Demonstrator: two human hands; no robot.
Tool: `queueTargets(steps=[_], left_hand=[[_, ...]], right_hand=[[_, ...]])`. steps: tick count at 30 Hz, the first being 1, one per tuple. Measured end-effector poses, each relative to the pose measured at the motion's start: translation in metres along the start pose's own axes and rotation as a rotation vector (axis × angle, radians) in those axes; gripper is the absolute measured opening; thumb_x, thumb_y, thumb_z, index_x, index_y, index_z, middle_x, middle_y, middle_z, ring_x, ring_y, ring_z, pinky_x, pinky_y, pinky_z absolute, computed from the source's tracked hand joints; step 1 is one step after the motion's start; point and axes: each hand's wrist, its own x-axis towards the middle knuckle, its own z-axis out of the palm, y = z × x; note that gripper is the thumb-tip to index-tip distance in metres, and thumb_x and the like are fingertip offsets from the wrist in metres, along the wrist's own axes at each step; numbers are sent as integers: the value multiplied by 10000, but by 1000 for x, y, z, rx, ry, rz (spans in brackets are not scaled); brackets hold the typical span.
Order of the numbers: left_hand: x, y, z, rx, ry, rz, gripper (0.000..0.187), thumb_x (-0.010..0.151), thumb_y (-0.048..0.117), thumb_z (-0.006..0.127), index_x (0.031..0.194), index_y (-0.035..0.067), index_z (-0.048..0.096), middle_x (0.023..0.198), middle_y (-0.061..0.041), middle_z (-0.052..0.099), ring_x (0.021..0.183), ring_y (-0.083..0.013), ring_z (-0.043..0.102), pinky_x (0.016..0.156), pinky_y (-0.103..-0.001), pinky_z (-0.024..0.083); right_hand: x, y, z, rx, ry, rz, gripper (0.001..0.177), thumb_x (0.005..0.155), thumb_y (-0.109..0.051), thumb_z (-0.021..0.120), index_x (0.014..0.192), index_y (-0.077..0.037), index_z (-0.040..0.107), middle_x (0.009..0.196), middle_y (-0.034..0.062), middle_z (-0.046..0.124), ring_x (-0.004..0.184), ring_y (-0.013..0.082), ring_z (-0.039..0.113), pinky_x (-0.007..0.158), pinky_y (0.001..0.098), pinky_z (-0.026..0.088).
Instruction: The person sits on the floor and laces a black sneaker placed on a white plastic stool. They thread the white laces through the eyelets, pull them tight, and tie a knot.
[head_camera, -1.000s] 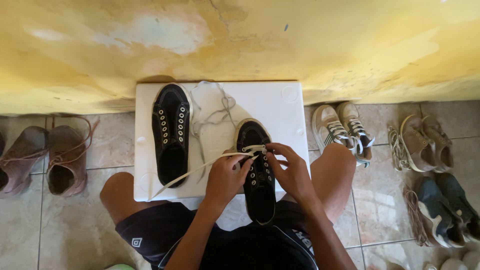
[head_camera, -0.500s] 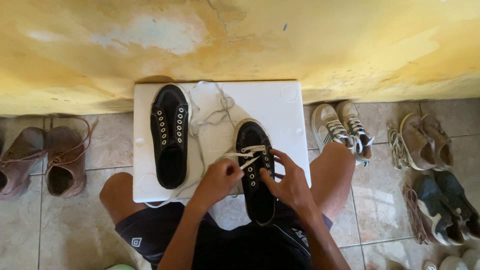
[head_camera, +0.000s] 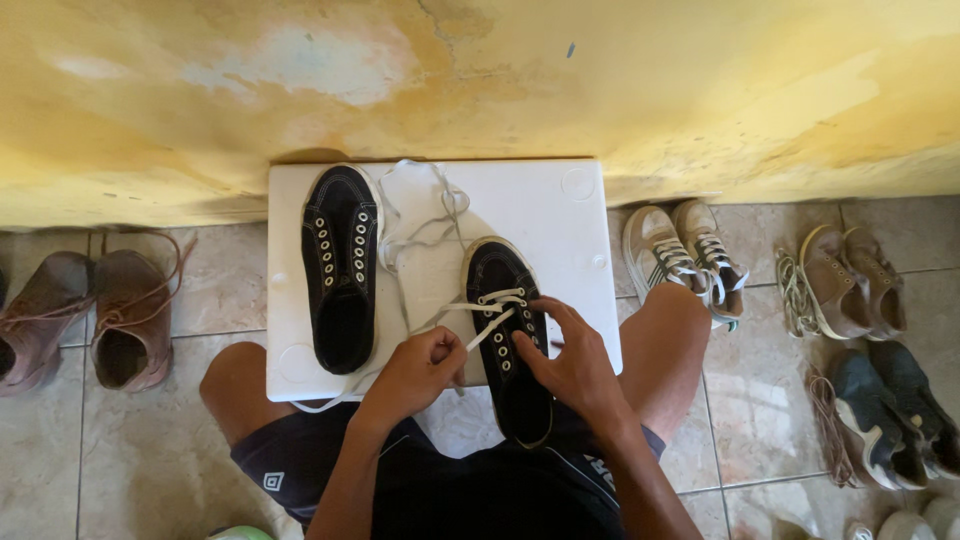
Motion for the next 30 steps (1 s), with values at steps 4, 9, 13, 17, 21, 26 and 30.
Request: queueTargets(steps=[4, 9, 13, 17, 21, 26, 30], left_hand=[[-9, 8, 10, 274, 122, -62, 355, 924, 350, 740, 1052, 21, 705, 665, -128, 636, 587, -168, 543, 566, -329, 433], [-7, 16, 21, 246, 197, 94, 381, 877, 301, 766, 1144, 36, 709, 643, -80, 632, 573, -142, 573, 565, -320, 474], [-6, 18, 14, 263, 293, 162, 320, 894, 271, 741, 1131, 58, 773, 605, -135, 617, 521, -207, 545, 533, -352, 455], [-16, 25, -2, 358, 361, 344, 246, 926, 273, 726, 1073, 87, 793, 828, -112, 749, 609, -200, 688, 581, -337, 536], [-30, 44, -28, 509, 414, 222, 237, 908, 306, 722, 1048, 137, 810, 820, -119, 758, 645, -270, 706, 612, -370, 544], [-53, 72, -75, 610, 562, 180, 256, 908, 331, 690, 1038, 144, 807, 945, -102, 772, 797, -315, 731, 695, -392, 571], [-63, 86, -96, 933, 691, -91, 245, 909, 357, 698, 1052, 197, 816, 1015, -108, 750, 968, -351, 687, 821, -444, 553]], right_hand=[[15, -18, 8, -85, 23, -226, 351, 874, -211, 778, 1202, -90, 741, 1315, 159, 672, 1201, 353, 649, 965, 426, 538], [40, -29, 27, -370, -114, -334, 204, 873, -186, 758, 1059, -102, 765, 1142, 105, 726, 1086, 332, 666, 921, 443, 541], [39, -13, 18, -102, -74, -221, 225, 892, -182, 724, 1088, -74, 749, 1015, 137, 747, 936, 289, 744, 820, 380, 597], [33, 28, -31, 295, 21, -153, 214, 1016, -168, 609, 1177, -42, 674, 1010, 107, 800, 959, 171, 779, 796, 308, 621], [15, 85, -100, 562, 273, -74, 227, 1091, -128, 586, 1220, 43, 662, 1033, 122, 743, 887, 165, 723, 815, 318, 617], [-1, 160, -126, 630, 425, 223, 261, 1111, -202, 589, 1183, 29, 684, 990, 102, 754, 774, 135, 682, 762, 284, 586], [-12, 185, -119, 233, 17, 509, 260, 933, -188, 674, 1008, 33, 789, 848, 152, 792, 671, 195, 700, 639, 336, 574]])
